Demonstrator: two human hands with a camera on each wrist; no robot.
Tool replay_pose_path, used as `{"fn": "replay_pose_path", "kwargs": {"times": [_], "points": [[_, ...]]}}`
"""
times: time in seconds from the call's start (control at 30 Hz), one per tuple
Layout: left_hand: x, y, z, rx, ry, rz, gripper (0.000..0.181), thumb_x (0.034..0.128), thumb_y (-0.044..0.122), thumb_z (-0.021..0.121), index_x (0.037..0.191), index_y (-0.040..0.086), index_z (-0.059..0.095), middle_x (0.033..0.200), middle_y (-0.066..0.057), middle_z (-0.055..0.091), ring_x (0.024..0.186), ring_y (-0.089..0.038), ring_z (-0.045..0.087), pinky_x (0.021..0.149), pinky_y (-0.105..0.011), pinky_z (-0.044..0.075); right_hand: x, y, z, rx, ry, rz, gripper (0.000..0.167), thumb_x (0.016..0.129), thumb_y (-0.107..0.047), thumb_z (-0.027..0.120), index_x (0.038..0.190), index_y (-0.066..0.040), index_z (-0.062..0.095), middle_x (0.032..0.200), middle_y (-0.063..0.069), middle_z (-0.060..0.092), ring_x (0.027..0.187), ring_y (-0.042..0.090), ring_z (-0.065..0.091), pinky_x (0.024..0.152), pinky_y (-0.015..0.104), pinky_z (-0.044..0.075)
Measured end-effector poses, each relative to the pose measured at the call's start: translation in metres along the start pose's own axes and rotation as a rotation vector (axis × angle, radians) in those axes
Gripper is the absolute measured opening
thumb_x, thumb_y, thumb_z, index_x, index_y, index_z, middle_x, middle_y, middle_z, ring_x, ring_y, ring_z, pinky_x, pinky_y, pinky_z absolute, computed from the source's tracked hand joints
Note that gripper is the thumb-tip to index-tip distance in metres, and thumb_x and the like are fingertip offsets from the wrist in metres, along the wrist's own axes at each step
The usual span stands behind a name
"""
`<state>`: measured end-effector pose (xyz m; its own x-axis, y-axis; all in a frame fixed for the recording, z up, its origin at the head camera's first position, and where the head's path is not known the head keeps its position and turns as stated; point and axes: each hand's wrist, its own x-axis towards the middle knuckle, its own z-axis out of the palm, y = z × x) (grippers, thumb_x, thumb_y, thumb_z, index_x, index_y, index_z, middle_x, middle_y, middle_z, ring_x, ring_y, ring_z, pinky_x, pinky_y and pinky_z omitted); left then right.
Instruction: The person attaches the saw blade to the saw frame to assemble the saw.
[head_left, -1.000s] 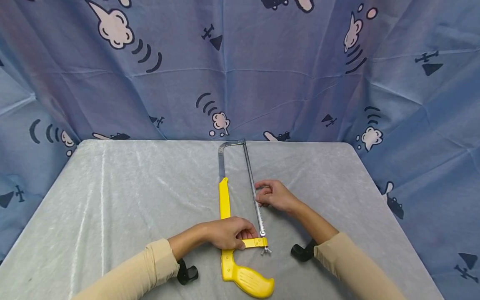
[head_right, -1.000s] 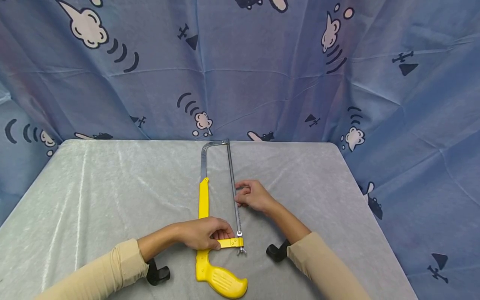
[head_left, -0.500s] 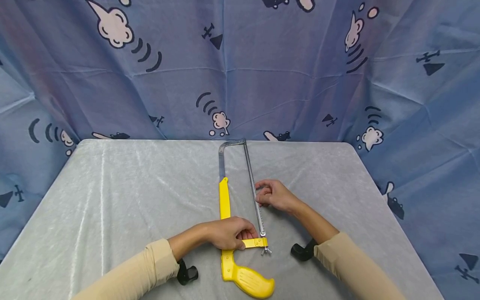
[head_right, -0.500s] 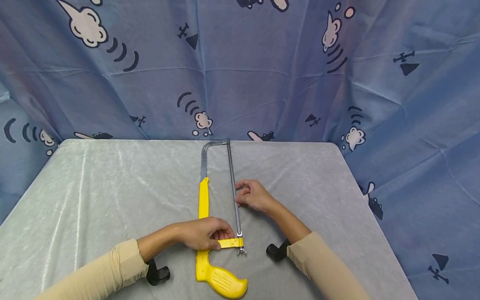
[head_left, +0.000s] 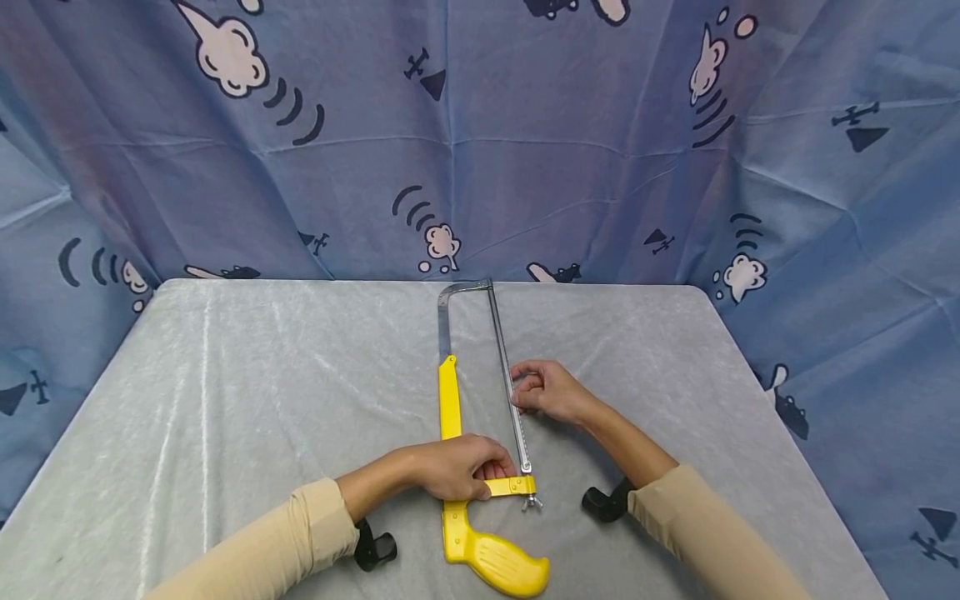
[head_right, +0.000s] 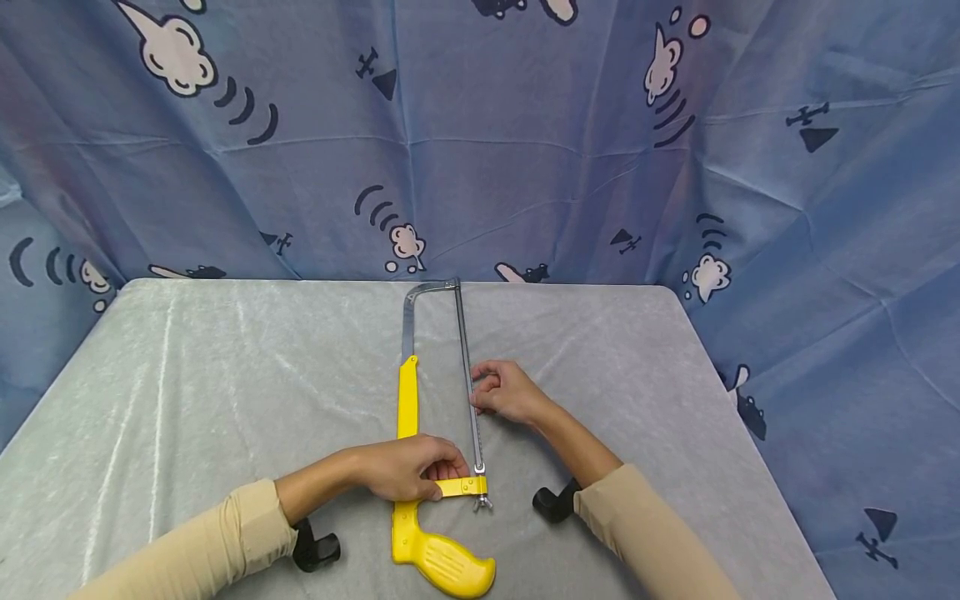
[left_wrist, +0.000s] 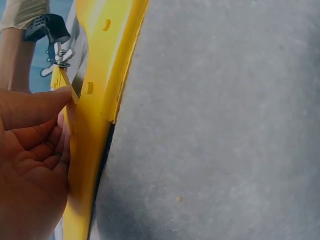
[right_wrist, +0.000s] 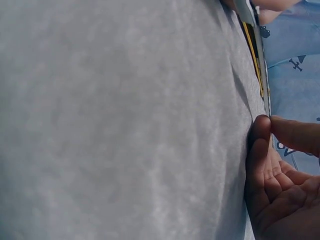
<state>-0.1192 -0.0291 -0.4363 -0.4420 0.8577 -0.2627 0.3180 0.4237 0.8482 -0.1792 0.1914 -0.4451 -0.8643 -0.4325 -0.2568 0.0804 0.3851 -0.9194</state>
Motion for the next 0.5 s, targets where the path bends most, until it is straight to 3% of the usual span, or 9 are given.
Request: {"fn": "replay_pose_path", "kwargs": {"times": [0.5], "points": [[0.0004, -0.0015, -0.0004, 0.005, -0.003, 0.000, 0.026, 0.0888, -0.006, 0.066, 0.111, 0.009, 0.066, 0.090, 0.008, 0.058, 0.082, -0.001, 0.052, 0.079, -0.018, 0.046, -0.0052, -0.0017, -0.0012, -0.040, 0.025, -0.002, 0.044, 0.090, 0.000, 0.064, 0.129, 0.017, 0.050, 0.081, 0.011, 0.069, 0.070, 0.016, 0.065, 0.064, 0.027, 0.052]]}}
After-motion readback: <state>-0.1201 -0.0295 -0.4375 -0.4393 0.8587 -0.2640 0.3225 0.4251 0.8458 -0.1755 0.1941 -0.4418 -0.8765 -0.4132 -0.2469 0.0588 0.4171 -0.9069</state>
